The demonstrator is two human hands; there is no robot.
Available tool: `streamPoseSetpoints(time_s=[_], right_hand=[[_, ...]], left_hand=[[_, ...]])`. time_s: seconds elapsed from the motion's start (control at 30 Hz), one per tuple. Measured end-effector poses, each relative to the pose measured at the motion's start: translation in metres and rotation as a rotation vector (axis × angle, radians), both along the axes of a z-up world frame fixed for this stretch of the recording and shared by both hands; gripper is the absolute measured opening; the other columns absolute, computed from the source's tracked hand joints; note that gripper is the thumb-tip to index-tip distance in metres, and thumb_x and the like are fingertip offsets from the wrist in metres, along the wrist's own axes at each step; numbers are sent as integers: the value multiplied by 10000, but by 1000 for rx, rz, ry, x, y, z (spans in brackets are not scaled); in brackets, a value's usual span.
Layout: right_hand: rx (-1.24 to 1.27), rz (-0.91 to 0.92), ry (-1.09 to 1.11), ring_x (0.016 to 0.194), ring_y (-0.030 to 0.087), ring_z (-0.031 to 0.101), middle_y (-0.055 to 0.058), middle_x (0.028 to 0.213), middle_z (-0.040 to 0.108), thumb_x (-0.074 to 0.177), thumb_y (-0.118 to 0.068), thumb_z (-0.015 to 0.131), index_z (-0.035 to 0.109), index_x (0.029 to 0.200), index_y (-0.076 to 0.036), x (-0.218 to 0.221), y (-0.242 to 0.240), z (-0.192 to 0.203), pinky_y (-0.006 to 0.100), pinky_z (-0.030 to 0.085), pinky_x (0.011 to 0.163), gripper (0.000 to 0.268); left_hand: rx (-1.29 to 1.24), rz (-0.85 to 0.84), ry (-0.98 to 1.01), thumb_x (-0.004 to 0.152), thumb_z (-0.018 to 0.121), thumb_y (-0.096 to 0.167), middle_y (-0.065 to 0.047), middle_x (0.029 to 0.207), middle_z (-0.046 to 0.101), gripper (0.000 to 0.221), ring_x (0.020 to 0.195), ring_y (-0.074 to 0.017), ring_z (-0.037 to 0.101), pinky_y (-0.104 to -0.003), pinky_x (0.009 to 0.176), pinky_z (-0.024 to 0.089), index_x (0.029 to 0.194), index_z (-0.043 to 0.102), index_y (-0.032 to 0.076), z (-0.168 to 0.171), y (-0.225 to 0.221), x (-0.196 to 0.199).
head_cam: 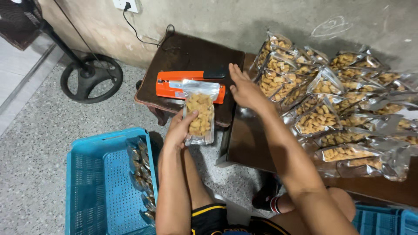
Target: The person seals plastic bags of snacks using a heat sealer, then places the sealed bags into a blue basket.
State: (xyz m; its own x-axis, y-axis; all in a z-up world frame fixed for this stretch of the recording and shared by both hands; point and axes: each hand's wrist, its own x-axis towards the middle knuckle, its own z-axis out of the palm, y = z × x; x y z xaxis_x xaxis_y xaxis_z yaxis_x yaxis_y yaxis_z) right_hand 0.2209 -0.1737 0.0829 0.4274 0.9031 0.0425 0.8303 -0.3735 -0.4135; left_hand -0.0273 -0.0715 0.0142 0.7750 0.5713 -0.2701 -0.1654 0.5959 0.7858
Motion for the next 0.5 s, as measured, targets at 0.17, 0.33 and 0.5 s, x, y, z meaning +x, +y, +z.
streamPoseSetpoints(time_s=[0.17, 0.33, 0.5], right_hand=[[200, -13, 806, 1184, 181, 656, 83, 1431, 616, 982, -249, 653, 276, 1591, -126, -11, -6, 12, 375, 604, 764, 726], [250, 206, 819, 772, 110, 670, 73, 991, 757, 1044, -178, 653, 686, 1310, -16, -57, 8, 39, 264, 563, 607, 312], [204, 553, 440, 730, 179, 676, 94, 916, 785, 987, -171, 693, 777, 1148, -77, -159, 36, 53, 327, 551, 639, 205]], left_hand=[[120, -20, -126, 932, 694, 144, -132, 1209, 730, 495, 1017, -184, 725, -338, 873, 599, 1387, 579, -11, 20, -27, -28], [344, -8, -179, 891, 759, 115, -110, 1268, 695, 582, 1131, -184, 660, -342, 976, 546, 1420, 553, -14, 37, -27, -68], [946, 247, 165, 839, 833, 148, -196, 1334, 635, 739, 1197, -292, 632, -393, 988, 528, 1464, 470, -7, 66, -2, -147]])
